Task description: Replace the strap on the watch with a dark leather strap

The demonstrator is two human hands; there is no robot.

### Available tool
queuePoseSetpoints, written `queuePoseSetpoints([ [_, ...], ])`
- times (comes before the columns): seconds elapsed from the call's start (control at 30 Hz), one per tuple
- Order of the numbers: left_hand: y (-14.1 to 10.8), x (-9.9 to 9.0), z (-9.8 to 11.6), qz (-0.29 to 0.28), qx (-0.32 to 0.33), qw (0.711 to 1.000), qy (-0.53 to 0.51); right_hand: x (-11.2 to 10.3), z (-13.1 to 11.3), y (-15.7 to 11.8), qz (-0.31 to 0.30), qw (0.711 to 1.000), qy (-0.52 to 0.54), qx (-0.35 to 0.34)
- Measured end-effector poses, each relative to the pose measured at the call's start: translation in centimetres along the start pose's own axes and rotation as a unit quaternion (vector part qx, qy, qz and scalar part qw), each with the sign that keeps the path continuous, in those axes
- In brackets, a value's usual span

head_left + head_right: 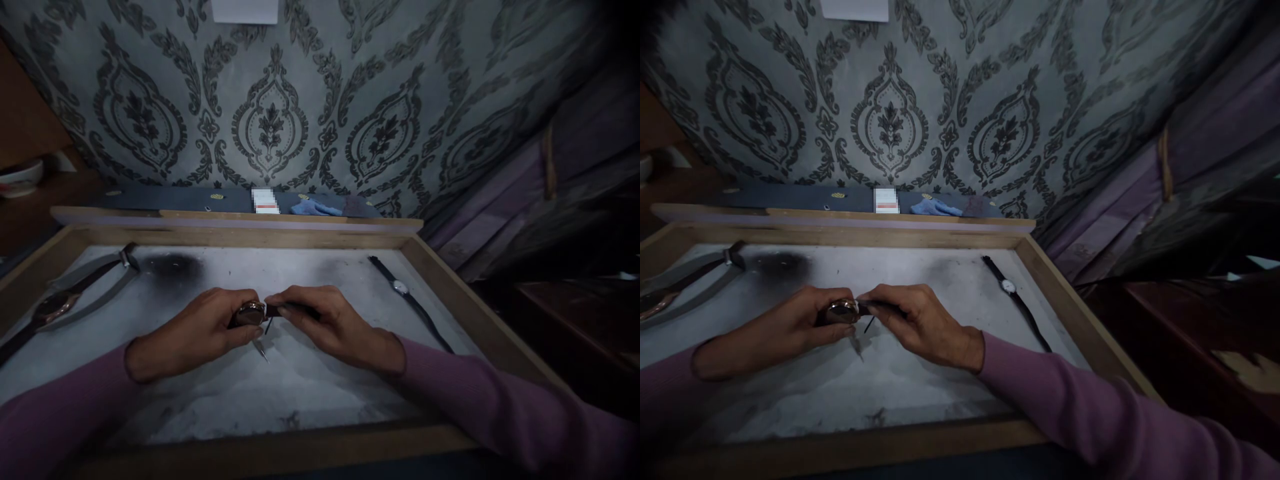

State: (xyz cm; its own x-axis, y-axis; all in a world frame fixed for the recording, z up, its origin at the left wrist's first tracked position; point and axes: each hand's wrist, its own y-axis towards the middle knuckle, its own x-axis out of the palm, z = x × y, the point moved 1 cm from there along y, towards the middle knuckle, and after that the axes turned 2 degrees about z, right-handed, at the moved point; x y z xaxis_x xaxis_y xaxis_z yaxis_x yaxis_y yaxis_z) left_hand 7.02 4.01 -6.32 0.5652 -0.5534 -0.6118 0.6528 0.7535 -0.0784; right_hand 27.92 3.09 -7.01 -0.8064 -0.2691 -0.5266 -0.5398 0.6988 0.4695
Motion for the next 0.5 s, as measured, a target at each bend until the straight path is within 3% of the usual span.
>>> queuePoseSetpoints([
  [0.2,0.03,0.02,0.54,-0.007,-0.024,0.998,-0.061,-0.01,-0.12,-0.04,-0.007,0.999,-0.009,-0.034],
  [0.5,0.41,0.21,0.26,-0.022,-0.026,0.99,-0.139,0.08,-0.03,-0.19,-0.027,0.999,0.015,0.025],
])
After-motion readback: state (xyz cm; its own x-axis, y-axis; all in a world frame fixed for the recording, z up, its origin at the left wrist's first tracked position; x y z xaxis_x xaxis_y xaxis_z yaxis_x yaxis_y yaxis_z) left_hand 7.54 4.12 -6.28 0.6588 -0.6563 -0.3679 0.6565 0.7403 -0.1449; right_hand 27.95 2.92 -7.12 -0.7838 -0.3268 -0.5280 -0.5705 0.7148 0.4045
